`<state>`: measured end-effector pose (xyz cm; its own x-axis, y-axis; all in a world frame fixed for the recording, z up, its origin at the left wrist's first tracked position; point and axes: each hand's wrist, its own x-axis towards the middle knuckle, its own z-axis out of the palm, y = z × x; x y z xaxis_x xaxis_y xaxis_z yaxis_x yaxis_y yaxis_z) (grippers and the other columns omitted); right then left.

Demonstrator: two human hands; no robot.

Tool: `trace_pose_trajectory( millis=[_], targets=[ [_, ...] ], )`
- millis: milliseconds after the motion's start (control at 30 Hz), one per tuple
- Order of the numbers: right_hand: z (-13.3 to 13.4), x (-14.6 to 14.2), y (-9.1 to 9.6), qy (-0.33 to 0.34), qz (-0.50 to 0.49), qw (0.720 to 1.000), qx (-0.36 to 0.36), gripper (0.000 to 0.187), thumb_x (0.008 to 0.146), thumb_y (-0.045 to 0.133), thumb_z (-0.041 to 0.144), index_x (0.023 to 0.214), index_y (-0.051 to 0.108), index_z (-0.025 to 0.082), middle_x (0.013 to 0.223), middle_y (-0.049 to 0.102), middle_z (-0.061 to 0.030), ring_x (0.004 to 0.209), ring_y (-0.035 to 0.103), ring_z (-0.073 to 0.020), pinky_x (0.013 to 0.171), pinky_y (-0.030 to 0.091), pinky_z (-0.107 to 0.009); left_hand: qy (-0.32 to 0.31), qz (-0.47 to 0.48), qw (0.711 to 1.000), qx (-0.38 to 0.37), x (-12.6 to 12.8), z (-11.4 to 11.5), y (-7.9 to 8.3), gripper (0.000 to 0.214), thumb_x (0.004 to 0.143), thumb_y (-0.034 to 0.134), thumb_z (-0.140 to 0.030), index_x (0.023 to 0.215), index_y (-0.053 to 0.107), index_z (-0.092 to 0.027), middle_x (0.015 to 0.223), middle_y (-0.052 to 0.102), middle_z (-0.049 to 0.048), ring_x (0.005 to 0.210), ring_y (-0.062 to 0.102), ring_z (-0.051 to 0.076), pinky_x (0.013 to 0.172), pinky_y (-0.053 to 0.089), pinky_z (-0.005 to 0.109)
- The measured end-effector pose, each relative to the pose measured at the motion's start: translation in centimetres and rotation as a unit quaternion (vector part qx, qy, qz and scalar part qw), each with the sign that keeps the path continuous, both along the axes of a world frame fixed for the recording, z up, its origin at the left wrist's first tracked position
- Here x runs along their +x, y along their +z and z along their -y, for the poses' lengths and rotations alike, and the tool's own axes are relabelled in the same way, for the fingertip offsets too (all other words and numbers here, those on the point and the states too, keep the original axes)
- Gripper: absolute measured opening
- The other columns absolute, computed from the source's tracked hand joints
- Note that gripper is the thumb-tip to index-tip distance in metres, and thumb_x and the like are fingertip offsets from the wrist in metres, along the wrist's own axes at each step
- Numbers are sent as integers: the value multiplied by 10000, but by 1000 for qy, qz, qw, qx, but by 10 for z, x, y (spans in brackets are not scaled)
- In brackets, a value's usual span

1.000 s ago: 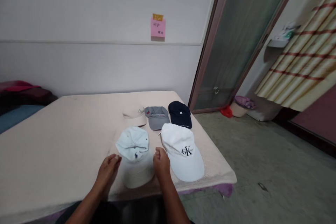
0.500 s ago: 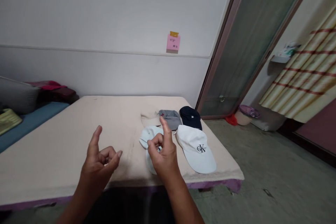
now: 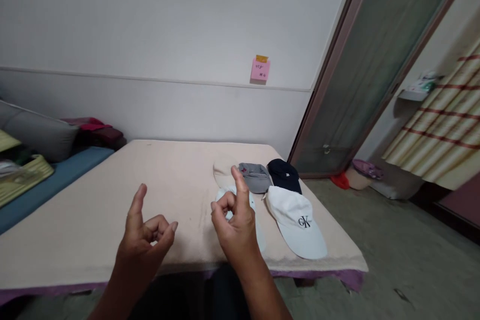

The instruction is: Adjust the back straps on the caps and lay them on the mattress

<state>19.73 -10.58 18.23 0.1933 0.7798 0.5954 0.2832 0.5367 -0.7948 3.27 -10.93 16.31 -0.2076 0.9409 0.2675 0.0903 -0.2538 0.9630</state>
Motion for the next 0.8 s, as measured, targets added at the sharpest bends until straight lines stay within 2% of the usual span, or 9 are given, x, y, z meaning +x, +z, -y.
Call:
trace_pose_trajectory(
  millis=[100, 167, 233, 267, 333, 433, 600, 700, 800],
  targets=[
    [2, -2, -2, -2, 6, 1000, -4, 715, 820, 523, 144, 1433, 172, 256, 608, 439, 69, 556, 461, -124, 611, 425, -280, 0, -4, 1000, -4, -2, 6, -1, 969, 628, 692, -214, 1445, 171, -222, 442, 399, -109, 393, 338, 108, 434, 318, 226],
    [2, 0, -10, 0, 9, 1000, -18, 700, 823, 521, 156, 1429, 182, 246, 607, 454, 68, 561, 475, -127, 627, 430, -281, -13, -12, 1000, -17, -4, 8, -7, 819, 648, 686, -257, 1375, 310, -229, 469, 402, -103, 416, 354, 107, 447, 323, 217],
    [1, 7, -24, 5, 13, 999, -45, 593, 826, 522, 190, 1377, 306, 227, 612, 477, 58, 566, 488, -130, 616, 426, -270, -22, -14, 999, -44, -5, 8, -20, 434, 678, 666, -329, 1077, 543, -214, 486, 403, -86, 439, 372, 107, 442, 310, 211],
    [0, 11, -34, 8, 20, 998, -62, 483, 824, 523, 213, 1296, 418, 215, 619, 495, 48, 571, 496, -131, 599, 420, -260, -23, -15, 998, -59, -6, 8, -29, 246, 697, 646, -369, 863, 562, -208, 486, 395, -78, 445, 375, 107, 435, 295, 210],
    [-1, 20, -57, 17, 46, 993, -106, 181, 820, 514, 253, 962, 611, 194, 604, 516, 27, 570, 508, -134, 561, 397, -241, -11, -34, 997, -69, -6, 8, -53, 296, 749, 582, -425, 607, 429, -215, 476, 346, -75, 442, 329, 99, 430, 260, 208],
    [2, 34, -99, 46, 51, 982, -177, 140, 793, 510, 260, 688, 569, 188, 555, 514, 28, 528, 485, -128, 515, 357, -227, -10, -84, 993, -84, -3, 13, -96, 369, 798, 510, -460, 566, 357, -217, 494, 310, -73, 467, 317, 106, 458, 268, 211],
    [23, 63, -166, 44, -45, 958, -279, 199, 767, 495, 297, 598, 495, 191, 485, 490, 41, 457, 453, -116, 472, 330, -224, -12, -159, 980, -118, 12, 33, -164, 377, 824, 449, -494, 585, 342, -224, 527, 302, -67, 503, 329, 124, 486, 284, 225],
    [37, 84, -193, 32, -111, 943, -312, 219, 735, 524, 345, 584, 495, 189, 490, 506, 37, 447, 458, -114, 449, 333, -221, -20, -229, 969, -88, 28, 44, -188, 347, 826, 465, -464, 596, 368, -222, 533, 336, -65, 508, 358, 129, 525, 312, 234],
    [44, 101, -209, 19, -194, 923, -330, 256, 706, 547, 403, 579, 493, 187, 477, 493, 42, 411, 437, -103, 412, 316, -216, -62, -319, 944, -55, 50, 50, -197, 315, 837, 468, -425, 604, 402, -223, 524, 399, -56, 491, 395, 132, 538, 310, 245]
  ],
)
